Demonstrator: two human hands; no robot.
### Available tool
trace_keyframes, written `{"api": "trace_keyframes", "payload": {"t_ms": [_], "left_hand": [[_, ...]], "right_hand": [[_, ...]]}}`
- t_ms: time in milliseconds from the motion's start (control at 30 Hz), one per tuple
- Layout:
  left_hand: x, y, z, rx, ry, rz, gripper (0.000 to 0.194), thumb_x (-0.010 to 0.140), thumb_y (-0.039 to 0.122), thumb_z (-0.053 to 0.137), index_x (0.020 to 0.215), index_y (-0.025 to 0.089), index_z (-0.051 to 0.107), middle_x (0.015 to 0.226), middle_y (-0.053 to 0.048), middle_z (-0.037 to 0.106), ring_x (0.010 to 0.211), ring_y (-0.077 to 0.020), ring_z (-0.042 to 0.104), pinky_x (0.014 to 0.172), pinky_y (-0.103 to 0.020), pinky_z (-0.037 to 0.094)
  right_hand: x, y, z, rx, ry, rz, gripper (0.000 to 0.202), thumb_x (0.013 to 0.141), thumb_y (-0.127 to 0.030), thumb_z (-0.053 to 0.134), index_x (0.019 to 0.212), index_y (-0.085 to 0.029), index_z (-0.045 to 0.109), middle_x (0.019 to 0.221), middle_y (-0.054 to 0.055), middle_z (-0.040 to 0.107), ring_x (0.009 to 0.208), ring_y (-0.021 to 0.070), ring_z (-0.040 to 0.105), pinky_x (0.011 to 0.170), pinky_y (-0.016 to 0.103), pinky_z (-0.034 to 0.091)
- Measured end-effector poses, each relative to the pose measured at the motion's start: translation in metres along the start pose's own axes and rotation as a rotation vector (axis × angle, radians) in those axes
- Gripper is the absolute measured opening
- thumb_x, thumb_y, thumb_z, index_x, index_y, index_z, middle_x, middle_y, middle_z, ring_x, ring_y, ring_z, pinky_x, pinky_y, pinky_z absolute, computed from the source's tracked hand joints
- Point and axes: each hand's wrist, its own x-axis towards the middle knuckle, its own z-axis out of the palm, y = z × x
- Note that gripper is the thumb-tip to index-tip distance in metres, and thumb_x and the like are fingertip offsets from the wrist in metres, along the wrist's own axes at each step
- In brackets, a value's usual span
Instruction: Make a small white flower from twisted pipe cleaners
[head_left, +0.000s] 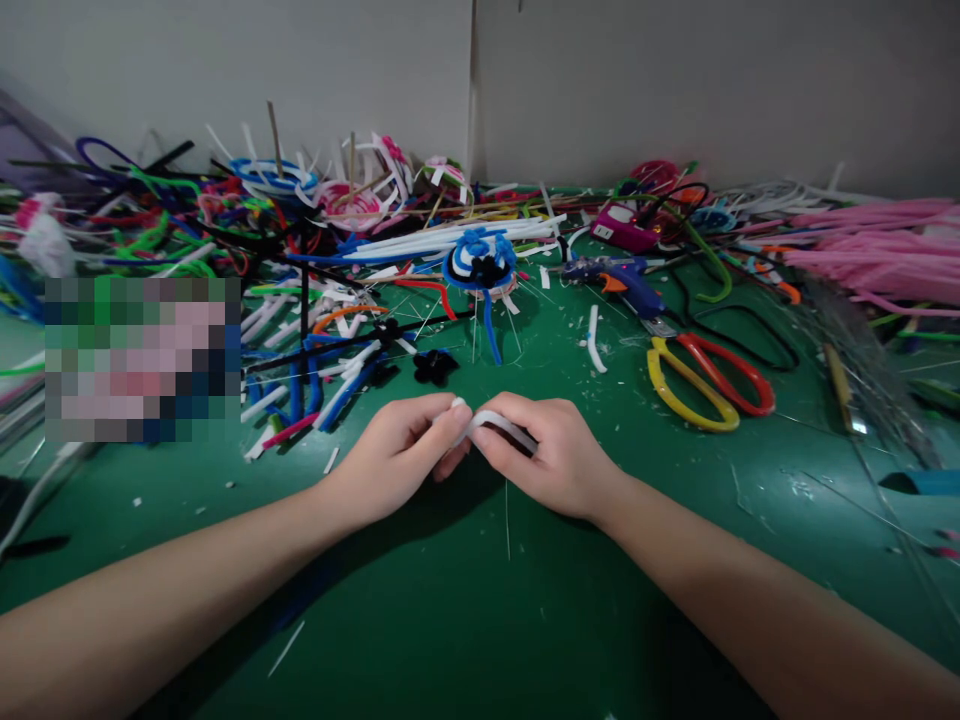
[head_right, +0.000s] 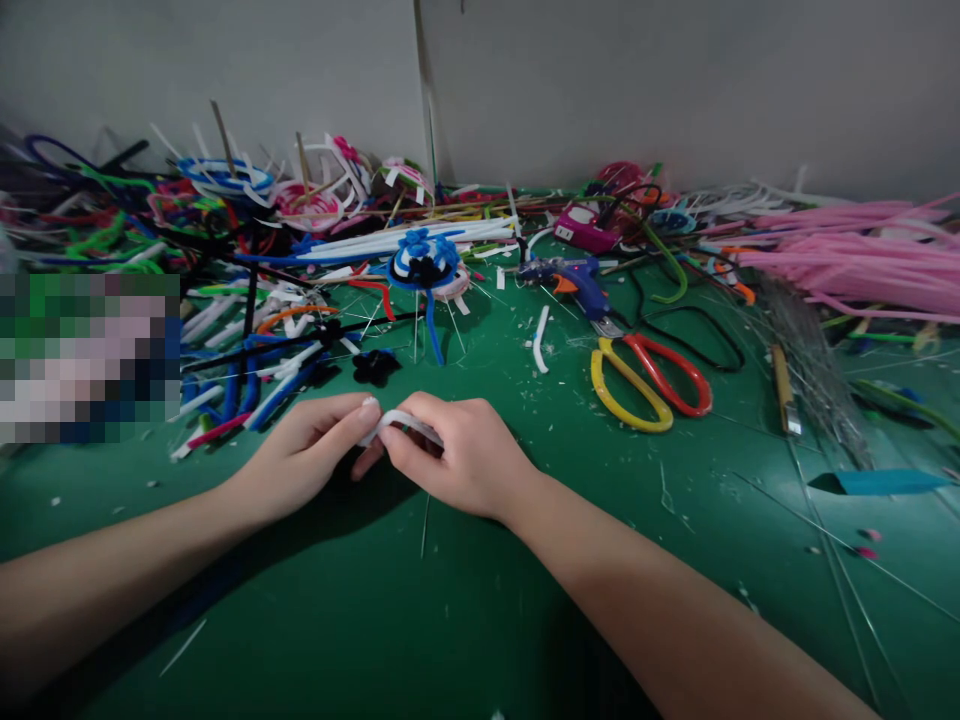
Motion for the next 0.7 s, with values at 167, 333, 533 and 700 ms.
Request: {"api": "trace_keyframes", "payload": {"t_ms": [167,333,533,700], "left_hand": [[-0.0002,0.0004,0.0002,0.011,-0.003,0.007,0.043,0.096,0.034,0.035,0.059,0.017,0.047,0.053,0.005,0.047,0.052,-0.0079,0.043,0.054,-0.021,0.033],[0.0003,0.0007,-0.0005,0.011,-0.001,0.012,0.043,0.096,0.034,0.035,0.058,0.016,0.047,0.053,0.005,0.046,0.052,-0.0077,0.043,0.054,-0.021,0.033],[0.0004,0.0008,-0.0004,-0.001,-0.008,0.008,0.043,0.096,0.035,0.034,0.059,0.017,0.047,0.054,0.005,0.047,0.053,-0.0088,0.043,0.056,-0.022,0.035],[-0.0001,0.0015,0.0002,-0.038,-0.015,0.003,0.042,0.096,0.035,0.035,0.060,0.017,0.048,0.054,0.004,0.047,0.054,-0.0100,0.044,0.057,-0.023,0.036]], "right_hand": [[-0.0002,0.0004,-0.0002,-0.006,-0.001,-0.010,0.023,0.088,-0.030,0.050,0.072,-0.014,0.055,0.054,-0.006,0.044,0.047,0.0033,0.038,0.047,0.017,0.027],[-0.0010,0.0019,0.0005,-0.022,-0.001,-0.021,0.028,0.088,-0.032,0.049,0.066,-0.016,0.049,0.053,-0.007,0.038,0.047,0.0035,0.035,0.047,0.018,0.026],[-0.0014,0.0016,-0.0001,-0.018,-0.016,-0.018,0.028,0.089,-0.033,0.047,0.067,-0.017,0.048,0.053,-0.007,0.038,0.047,0.0045,0.035,0.047,0.018,0.026],[-0.0019,0.0022,-0.0006,-0.007,-0.027,-0.016,0.029,0.091,-0.034,0.045,0.068,-0.017,0.048,0.053,-0.006,0.040,0.047,0.0048,0.036,0.048,0.019,0.025]]}}
